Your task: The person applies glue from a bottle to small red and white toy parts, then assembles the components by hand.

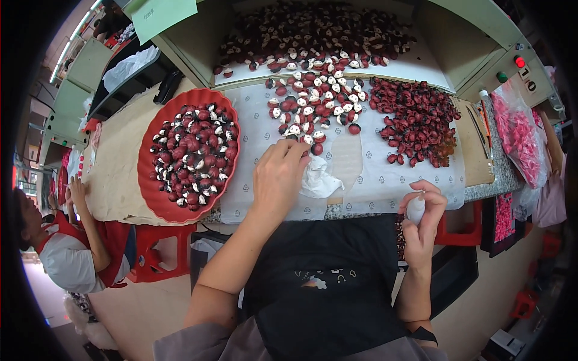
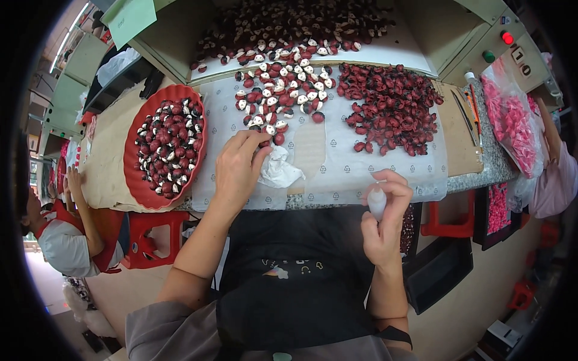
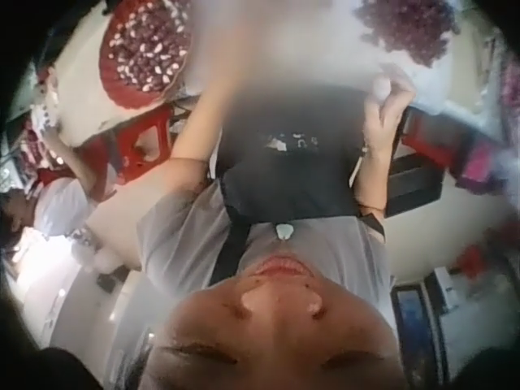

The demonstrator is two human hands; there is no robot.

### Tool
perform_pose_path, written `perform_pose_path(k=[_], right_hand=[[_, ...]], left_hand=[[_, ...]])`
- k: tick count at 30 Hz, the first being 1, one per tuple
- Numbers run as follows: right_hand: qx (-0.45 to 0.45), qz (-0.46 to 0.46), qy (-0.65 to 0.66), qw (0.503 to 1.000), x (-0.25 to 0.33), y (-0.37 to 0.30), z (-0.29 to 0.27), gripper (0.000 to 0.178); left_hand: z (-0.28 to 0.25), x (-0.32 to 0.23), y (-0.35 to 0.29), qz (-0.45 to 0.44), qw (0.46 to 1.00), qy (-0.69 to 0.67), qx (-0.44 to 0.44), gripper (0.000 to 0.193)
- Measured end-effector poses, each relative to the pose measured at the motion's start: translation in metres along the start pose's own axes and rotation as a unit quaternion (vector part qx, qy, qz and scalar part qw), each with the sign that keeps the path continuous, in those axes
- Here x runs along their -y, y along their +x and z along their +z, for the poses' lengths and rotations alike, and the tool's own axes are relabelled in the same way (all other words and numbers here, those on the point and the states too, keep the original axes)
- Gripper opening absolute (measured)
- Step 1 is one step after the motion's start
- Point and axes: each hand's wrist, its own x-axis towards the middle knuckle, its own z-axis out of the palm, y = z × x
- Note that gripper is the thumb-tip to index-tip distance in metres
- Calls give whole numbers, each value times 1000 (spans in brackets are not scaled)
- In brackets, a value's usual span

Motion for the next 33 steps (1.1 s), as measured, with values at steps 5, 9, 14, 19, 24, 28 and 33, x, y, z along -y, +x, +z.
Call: perform_pose_path(k=[5,9,14,19,24,28,33], right_hand=[[-35,39,-9,999,16,3,-1,34],[-155,30,111,981,23,-5,-4,33],[-218,-2,324,921,41,5,-5,36],[-233,26,395,888,37,0,-9,37],[-226,-12,305,925,36,-9,-12,33],[-234,-81,140,959,41,-12,-4,37],[-170,-197,-1,966,43,-19,-1,43]], left_hand=[[-5,2,6,-74,953,-286,-61,15],[-4,-25,4,-194,632,-747,73,23],[8,-56,-5,-258,434,-843,188,34],[18,-68,-14,-272,439,-833,199,34],[20,-69,-20,-252,384,-860,224,28],[18,-72,-25,-266,430,-833,226,25],[16,-72,-28,-259,376,-860,228,23]])
